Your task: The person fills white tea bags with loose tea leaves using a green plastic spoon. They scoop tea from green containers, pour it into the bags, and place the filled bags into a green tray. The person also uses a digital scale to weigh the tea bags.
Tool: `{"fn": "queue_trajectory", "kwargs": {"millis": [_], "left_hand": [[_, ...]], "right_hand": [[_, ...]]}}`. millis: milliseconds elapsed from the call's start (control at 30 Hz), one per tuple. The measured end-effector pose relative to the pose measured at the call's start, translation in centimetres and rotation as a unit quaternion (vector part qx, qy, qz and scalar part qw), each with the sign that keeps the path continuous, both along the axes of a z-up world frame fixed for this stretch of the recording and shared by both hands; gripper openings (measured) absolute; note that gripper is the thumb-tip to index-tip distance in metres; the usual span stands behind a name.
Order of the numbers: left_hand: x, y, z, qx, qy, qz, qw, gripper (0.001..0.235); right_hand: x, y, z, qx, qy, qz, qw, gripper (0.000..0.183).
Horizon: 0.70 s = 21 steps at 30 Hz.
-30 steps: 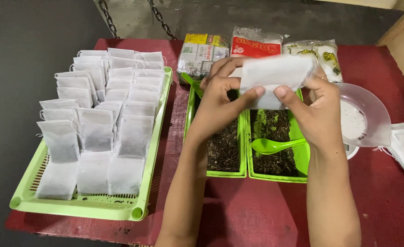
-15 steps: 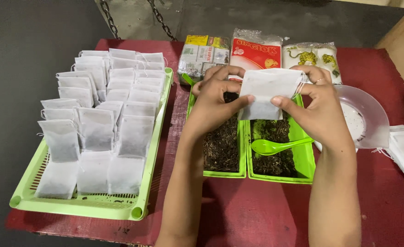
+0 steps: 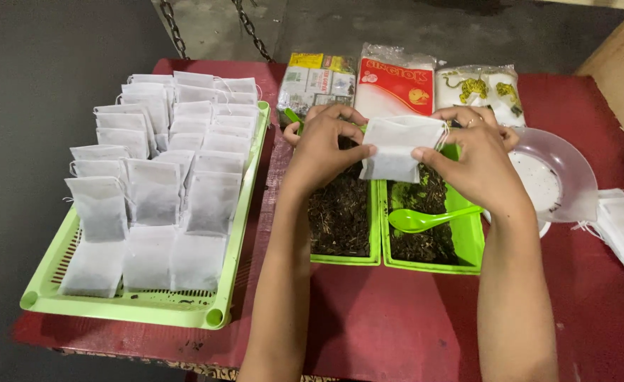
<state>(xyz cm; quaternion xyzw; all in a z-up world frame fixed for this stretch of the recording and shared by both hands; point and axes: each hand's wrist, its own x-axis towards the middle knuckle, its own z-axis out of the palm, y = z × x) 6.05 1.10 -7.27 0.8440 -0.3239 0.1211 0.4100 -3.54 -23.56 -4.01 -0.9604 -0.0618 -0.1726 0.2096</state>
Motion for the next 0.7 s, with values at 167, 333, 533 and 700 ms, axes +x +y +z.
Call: {"fn": "queue_trajectory", "kwargs": {"millis": [167,333,533,700], "left_hand": [[-2.7,-0.6,3.3,-0.051,0.027,-0.009,0.998,0.016],[-1.9,-1.5,2.0,-0.067,0.041,0.005,0.997,0.015],[-1.0,-2.3,1.0,-0.008,0.039,0.000,0.999,0.007],[-1.5,-4.4,2.5,0.011,0.077,0.026,0.997,0.010]], "right_hand": [[-0.5,0.3,1.1,0.041,-0.044,0.025,0.998,0.018],[0.5,-0.5,-0.8,0.041,-0.036,0.009,0.998,0.014],[1.1,-1.7,-2.4,0.022,-0.037,-0.021,0.999,0.013],[0.6,-3.6,-2.5,0.042,-0.066,-0.067,0.995,0.016]]}}
